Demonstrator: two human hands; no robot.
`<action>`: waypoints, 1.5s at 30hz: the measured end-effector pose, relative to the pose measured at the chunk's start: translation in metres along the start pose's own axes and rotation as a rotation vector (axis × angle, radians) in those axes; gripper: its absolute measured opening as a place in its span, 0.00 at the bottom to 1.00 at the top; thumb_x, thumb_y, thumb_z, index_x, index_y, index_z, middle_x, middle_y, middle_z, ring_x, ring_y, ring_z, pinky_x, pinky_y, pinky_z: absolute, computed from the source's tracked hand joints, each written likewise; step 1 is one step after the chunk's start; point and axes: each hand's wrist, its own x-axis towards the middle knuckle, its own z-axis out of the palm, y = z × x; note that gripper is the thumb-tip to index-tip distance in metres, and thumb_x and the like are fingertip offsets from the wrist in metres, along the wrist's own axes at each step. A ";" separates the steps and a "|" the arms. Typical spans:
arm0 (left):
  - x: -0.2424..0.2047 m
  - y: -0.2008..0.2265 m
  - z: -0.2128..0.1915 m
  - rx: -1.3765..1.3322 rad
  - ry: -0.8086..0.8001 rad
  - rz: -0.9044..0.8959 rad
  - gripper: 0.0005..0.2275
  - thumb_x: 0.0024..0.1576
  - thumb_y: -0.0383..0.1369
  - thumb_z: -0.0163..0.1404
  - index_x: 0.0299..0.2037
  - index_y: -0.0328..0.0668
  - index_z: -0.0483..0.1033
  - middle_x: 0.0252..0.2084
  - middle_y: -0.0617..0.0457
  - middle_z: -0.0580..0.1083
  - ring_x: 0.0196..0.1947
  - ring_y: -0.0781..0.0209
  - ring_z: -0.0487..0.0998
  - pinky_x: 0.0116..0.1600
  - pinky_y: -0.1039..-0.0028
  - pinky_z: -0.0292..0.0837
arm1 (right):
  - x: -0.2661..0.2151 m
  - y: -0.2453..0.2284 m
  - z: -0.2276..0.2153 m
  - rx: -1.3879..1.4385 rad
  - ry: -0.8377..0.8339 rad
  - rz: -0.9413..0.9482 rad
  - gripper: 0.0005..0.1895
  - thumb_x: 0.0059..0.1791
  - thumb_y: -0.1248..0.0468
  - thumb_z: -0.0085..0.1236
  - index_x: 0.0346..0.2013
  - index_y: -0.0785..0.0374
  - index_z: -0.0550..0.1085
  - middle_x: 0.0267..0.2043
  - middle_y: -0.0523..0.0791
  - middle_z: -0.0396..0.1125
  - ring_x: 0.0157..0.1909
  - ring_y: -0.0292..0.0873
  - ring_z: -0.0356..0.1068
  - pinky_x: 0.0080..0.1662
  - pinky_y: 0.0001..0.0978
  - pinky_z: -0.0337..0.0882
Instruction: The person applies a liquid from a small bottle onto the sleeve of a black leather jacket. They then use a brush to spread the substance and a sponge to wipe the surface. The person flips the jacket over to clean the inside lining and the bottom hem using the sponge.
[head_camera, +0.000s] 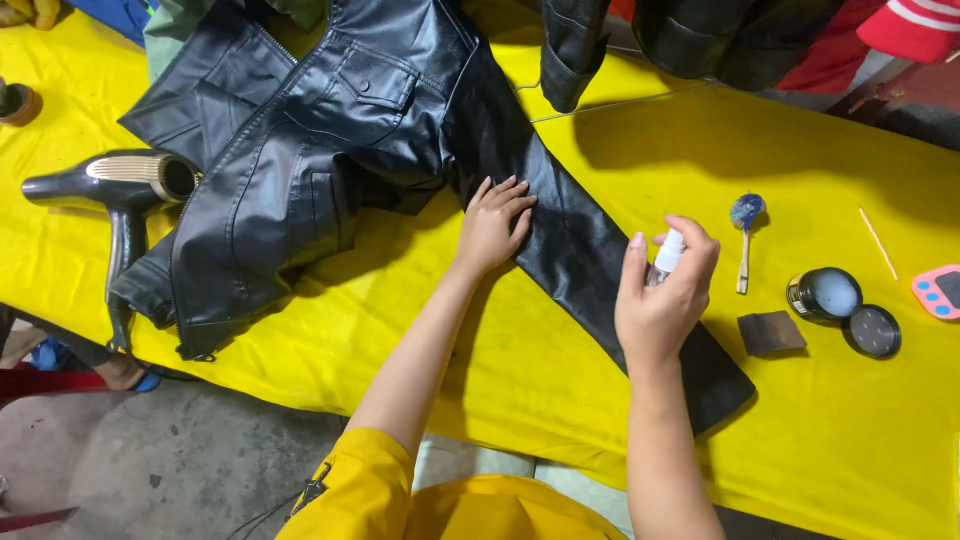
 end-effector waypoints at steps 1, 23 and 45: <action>0.001 0.000 0.000 0.001 0.003 -0.001 0.09 0.60 0.35 0.53 0.48 0.53 0.84 0.55 0.51 0.79 0.63 0.54 0.75 0.74 0.54 0.55 | -0.005 0.000 0.010 0.002 -0.001 -0.003 0.17 0.57 0.64 0.59 0.60 0.57 0.67 0.48 0.48 0.67 0.49 0.51 0.70 0.48 0.44 0.72; -0.001 -0.002 -0.002 0.007 -0.013 0.004 0.10 0.60 0.36 0.53 0.48 0.52 0.84 0.55 0.50 0.79 0.63 0.53 0.75 0.74 0.53 0.55 | -0.027 -0.034 0.037 0.244 -0.349 0.086 0.12 0.57 0.64 0.53 0.55 0.53 0.71 0.49 0.47 0.74 0.51 0.57 0.75 0.50 0.49 0.77; -0.002 0.002 -0.006 0.003 -0.016 0.010 0.10 0.60 0.36 0.53 0.48 0.51 0.84 0.56 0.50 0.79 0.64 0.53 0.74 0.74 0.53 0.54 | -0.011 -0.036 0.074 0.284 -0.480 0.109 0.09 0.53 0.67 0.57 0.48 0.53 0.73 0.44 0.48 0.76 0.47 0.60 0.77 0.48 0.51 0.77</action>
